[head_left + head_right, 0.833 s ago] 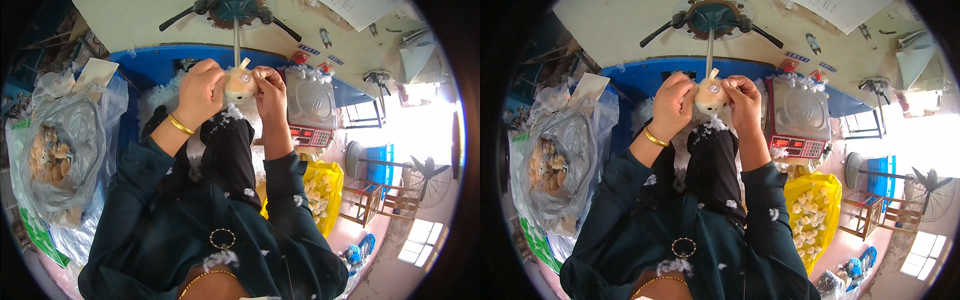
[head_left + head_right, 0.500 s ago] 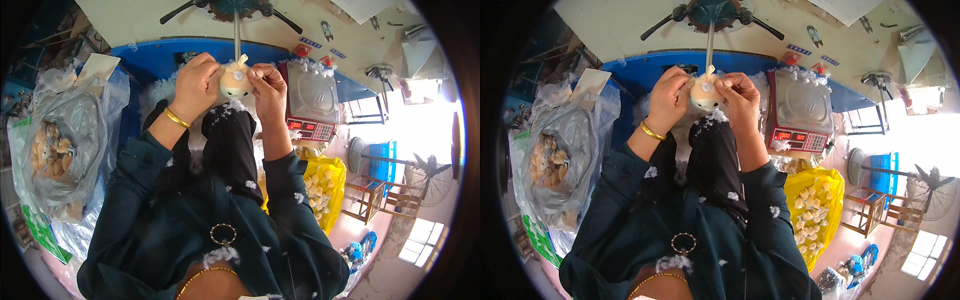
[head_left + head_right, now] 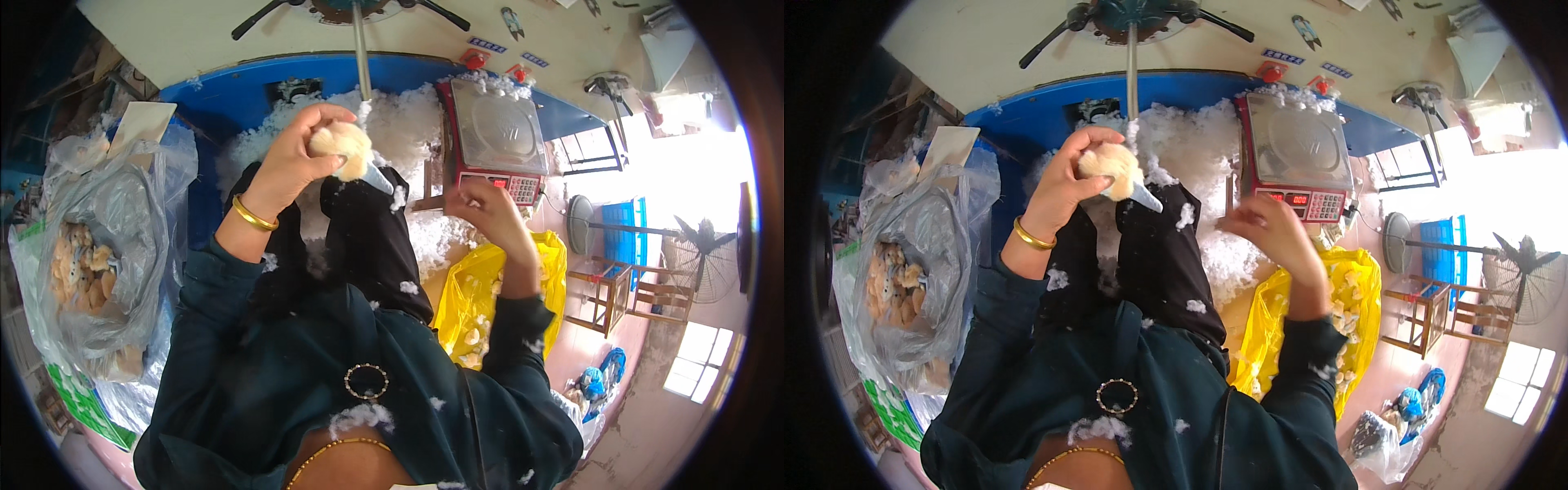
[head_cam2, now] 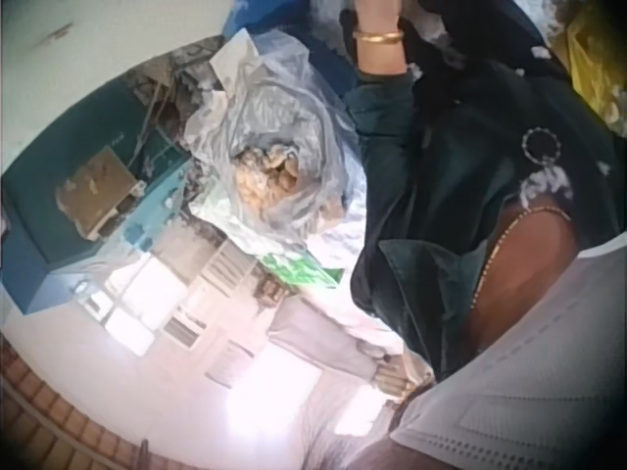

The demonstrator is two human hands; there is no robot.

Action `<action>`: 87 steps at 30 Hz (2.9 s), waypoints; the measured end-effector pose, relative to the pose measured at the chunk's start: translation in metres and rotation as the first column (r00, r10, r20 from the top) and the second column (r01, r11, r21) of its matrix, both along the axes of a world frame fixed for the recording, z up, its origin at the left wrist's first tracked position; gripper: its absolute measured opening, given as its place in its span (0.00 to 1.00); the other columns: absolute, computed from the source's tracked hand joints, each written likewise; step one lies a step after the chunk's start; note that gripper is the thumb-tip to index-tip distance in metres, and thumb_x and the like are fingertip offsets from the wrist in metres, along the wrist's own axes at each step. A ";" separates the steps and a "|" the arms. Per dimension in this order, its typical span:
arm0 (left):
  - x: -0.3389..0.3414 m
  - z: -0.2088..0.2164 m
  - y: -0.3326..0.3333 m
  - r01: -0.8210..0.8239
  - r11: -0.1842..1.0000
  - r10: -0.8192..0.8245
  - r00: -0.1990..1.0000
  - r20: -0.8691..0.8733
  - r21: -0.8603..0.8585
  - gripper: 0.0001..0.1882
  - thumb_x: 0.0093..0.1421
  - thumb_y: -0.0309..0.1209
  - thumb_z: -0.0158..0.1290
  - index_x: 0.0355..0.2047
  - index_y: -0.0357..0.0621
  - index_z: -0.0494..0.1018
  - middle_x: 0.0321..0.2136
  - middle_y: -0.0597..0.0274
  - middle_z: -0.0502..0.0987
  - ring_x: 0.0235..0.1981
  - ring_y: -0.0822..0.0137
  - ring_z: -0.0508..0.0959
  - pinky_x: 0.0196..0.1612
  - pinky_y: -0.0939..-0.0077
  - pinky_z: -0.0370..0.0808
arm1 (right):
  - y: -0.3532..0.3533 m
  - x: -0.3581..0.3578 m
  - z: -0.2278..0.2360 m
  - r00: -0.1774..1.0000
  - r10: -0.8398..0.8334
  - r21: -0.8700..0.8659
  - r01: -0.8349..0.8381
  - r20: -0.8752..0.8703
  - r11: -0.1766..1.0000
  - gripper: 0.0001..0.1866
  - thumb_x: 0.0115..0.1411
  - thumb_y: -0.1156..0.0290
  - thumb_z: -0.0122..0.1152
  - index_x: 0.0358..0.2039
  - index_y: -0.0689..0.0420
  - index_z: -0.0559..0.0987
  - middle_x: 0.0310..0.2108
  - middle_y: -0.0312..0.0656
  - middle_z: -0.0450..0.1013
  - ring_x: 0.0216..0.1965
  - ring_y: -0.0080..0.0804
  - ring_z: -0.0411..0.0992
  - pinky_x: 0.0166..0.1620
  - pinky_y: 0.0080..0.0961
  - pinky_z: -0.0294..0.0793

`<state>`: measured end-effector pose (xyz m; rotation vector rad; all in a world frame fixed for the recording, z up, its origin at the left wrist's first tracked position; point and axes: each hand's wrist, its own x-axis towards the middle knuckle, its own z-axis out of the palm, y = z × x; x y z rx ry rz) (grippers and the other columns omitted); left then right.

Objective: The person repeatedly stuffs small plush toys with white filling material by hand. They pick up each toy, insert filling, and place it into a plastic bag, continuing the process for multiple units.

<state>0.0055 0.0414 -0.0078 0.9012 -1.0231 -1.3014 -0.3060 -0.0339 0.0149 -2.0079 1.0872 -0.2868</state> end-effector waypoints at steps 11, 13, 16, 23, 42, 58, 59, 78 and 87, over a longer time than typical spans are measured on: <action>-0.007 0.008 0.008 -0.109 0.994 0.106 0.990 0.094 0.031 0.24 0.51 0.23 0.60 0.49 0.40 0.68 0.42 0.61 0.75 0.45 0.70 0.74 0.49 0.77 0.70 | 0.009 0.129 -0.031 0.832 -0.055 0.327 -0.156 0.552 0.932 0.19 0.50 0.66 0.66 0.37 0.66 0.74 0.28 0.39 0.73 0.24 0.24 0.69 0.29 0.21 0.68; -0.002 0.009 0.009 -0.043 0.998 0.051 0.983 -0.176 0.049 0.20 0.52 0.20 0.58 0.46 0.40 0.70 0.41 0.61 0.75 0.42 0.70 0.75 0.46 0.78 0.72 | 0.014 0.130 -0.031 0.752 -0.213 0.553 -0.233 0.624 0.800 0.17 0.52 0.68 0.63 0.39 0.66 0.74 0.28 0.38 0.73 0.25 0.22 0.69 0.29 0.19 0.68; -0.002 -0.008 0.012 -0.060 0.993 0.086 0.954 -0.289 0.097 0.20 0.52 0.17 0.56 0.46 0.39 0.69 0.42 0.60 0.75 0.42 0.70 0.76 0.46 0.77 0.72 | 0.014 0.124 -0.038 0.720 -0.183 0.562 -0.329 0.669 0.759 0.20 0.56 0.67 0.60 0.45 0.67 0.71 0.33 0.39 0.73 0.33 0.22 0.71 0.37 0.17 0.69; -0.003 0.000 0.005 -0.024 0.998 0.029 0.995 -0.093 0.060 0.18 0.52 0.17 0.57 0.44 0.39 0.70 0.39 0.63 0.76 0.41 0.71 0.76 0.47 0.77 0.72 | -0.001 0.122 -0.022 0.671 -0.125 0.340 -0.199 0.730 0.919 0.20 0.58 0.65 0.63 0.44 0.66 0.72 0.36 0.38 0.72 0.38 0.20 0.69 0.42 0.19 0.69; 0.012 -0.005 -0.129 -0.401 0.913 0.406 0.910 -0.082 0.075 0.09 0.64 0.34 0.50 0.36 0.41 0.72 0.22 0.72 0.72 0.17 0.82 0.66 0.18 0.87 0.59 | -0.111 0.227 -0.018 0.478 -0.406 0.294 0.295 0.779 0.909 0.08 0.58 0.72 0.60 0.26 0.63 0.74 0.22 0.36 0.71 0.21 0.18 0.66 0.23 0.21 0.64; -0.023 -0.023 -0.073 -0.514 0.843 0.526 0.849 0.048 -0.157 0.07 0.62 0.31 0.53 0.28 0.41 0.73 0.21 0.73 0.70 0.20 0.82 0.64 0.22 0.85 0.61 | -0.059 0.166 -0.028 0.445 -0.477 0.472 0.130 0.758 0.872 0.04 0.59 0.72 0.60 0.27 0.55 0.77 0.21 0.27 0.70 0.19 0.10 0.61 0.21 0.11 0.55; -0.024 -0.020 -0.070 -0.541 0.817 0.572 0.806 0.156 -0.201 0.07 0.62 0.30 0.53 0.28 0.40 0.73 0.21 0.72 0.70 0.20 0.81 0.64 0.23 0.84 0.62 | -0.055 0.165 -0.026 0.435 -0.491 0.484 0.136 0.755 0.865 0.04 0.59 0.73 0.61 0.27 0.56 0.78 0.21 0.27 0.70 0.19 0.10 0.60 0.21 0.11 0.54; -0.026 -0.005 -0.048 -0.569 0.750 0.661 0.662 0.353 -0.338 0.05 0.56 0.25 0.54 0.29 0.35 0.74 0.22 0.52 0.74 0.22 0.55 0.74 0.27 0.69 0.71 | -0.051 0.159 -0.028 0.383 -0.421 0.421 0.087 0.823 0.903 0.02 0.56 0.77 0.62 0.29 0.57 0.77 0.23 0.30 0.72 0.20 0.12 0.63 0.21 0.11 0.58; -0.022 -0.003 -0.051 -0.492 0.710 0.703 0.538 0.465 -0.504 0.06 0.56 0.27 0.54 0.29 0.36 0.74 0.27 0.50 0.76 0.28 0.52 0.76 0.32 0.66 0.72 | -0.056 0.156 -0.044 0.260 -0.429 0.432 0.048 0.865 0.901 0.04 0.56 0.79 0.62 0.32 0.59 0.77 0.29 0.32 0.73 0.28 0.16 0.69 0.31 0.12 0.66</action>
